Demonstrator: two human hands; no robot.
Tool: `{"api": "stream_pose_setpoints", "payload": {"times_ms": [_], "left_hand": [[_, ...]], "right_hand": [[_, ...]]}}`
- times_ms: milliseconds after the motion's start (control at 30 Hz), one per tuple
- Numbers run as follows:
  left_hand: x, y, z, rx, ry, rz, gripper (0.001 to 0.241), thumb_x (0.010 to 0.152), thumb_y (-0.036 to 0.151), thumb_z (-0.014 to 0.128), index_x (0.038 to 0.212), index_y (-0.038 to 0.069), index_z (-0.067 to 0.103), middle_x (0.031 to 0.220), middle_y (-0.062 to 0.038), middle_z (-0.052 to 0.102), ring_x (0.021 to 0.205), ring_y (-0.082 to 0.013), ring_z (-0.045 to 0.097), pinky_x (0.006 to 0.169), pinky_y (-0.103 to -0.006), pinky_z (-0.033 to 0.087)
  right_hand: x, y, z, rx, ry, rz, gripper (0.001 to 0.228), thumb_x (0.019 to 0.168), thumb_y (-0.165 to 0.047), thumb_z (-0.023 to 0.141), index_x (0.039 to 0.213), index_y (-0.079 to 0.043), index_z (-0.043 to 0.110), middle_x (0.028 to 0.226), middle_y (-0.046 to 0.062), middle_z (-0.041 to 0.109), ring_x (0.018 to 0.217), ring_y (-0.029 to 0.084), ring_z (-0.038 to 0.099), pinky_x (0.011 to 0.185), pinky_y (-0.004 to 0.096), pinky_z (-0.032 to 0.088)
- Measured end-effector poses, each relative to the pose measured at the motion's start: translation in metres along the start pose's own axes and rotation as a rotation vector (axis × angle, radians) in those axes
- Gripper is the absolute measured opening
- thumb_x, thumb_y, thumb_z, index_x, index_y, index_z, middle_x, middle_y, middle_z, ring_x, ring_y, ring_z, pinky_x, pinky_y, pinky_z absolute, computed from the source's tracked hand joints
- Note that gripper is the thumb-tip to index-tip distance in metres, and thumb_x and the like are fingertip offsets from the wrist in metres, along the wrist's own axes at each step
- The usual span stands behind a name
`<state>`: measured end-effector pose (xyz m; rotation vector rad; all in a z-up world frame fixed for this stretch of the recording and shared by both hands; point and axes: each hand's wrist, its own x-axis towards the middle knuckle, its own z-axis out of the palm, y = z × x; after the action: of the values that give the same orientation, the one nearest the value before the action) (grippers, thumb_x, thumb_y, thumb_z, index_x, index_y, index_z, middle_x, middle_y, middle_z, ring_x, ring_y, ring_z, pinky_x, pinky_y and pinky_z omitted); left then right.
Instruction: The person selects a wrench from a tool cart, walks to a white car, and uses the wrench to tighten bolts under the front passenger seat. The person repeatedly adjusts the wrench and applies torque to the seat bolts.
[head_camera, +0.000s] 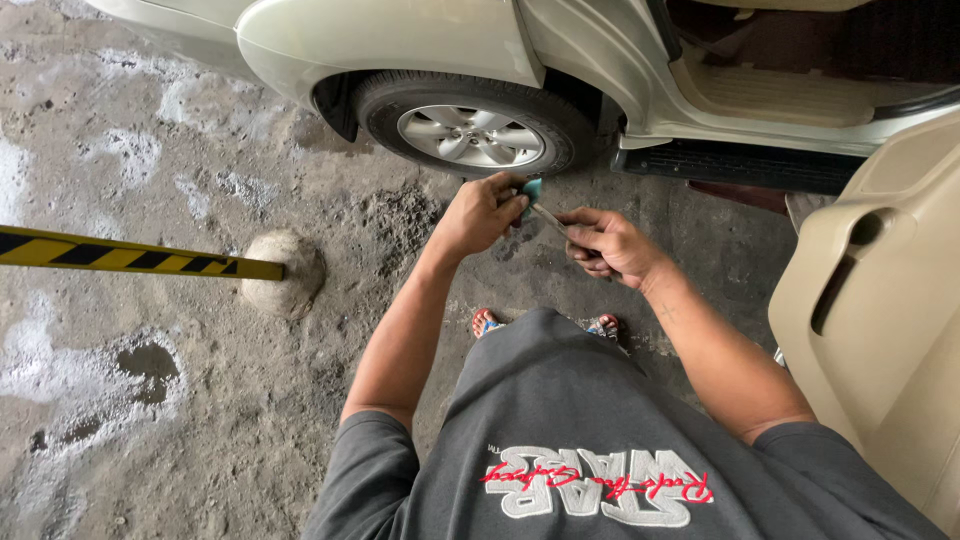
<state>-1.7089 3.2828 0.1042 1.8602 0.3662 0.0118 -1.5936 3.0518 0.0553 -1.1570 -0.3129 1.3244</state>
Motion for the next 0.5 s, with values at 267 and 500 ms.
{"api": "stream_pose_setpoints", "payload": {"times_ms": [267, 500], "left_hand": [[0.004, -0.012, 0.014, 0.225, 0.047, 0.002, 0.025, 0.090, 0.017, 0.070, 0.108, 0.000, 0.074, 0.074, -0.010, 0.073, 0.059, -0.0102, 0.063, 0.057, -0.0280, 0.053], [0.025, -0.043, 0.039, -0.022, 0.307, -0.311, 0.032, 0.092, 0.016, 0.064, 0.120, 0.002, 0.067, 0.088, -0.010, 0.076, 0.063, -0.0120, 0.069, 0.055, -0.0281, 0.057]], "right_hand": [[-0.005, -0.003, -0.010, -0.430, 0.050, -0.076, 0.034, 0.101, -0.016, 0.063, 0.133, -0.006, 0.067, 0.071, 0.000, 0.059, 0.059, 0.006, 0.049, 0.049, 0.023, 0.039], [-0.003, 0.009, -0.001, -1.009, 0.331, -0.333, 0.037, 0.101, -0.018, 0.064, 0.137, -0.008, 0.066, 0.100, 0.008, 0.075, 0.078, 0.012, 0.069, 0.067, 0.030, 0.055]]}}
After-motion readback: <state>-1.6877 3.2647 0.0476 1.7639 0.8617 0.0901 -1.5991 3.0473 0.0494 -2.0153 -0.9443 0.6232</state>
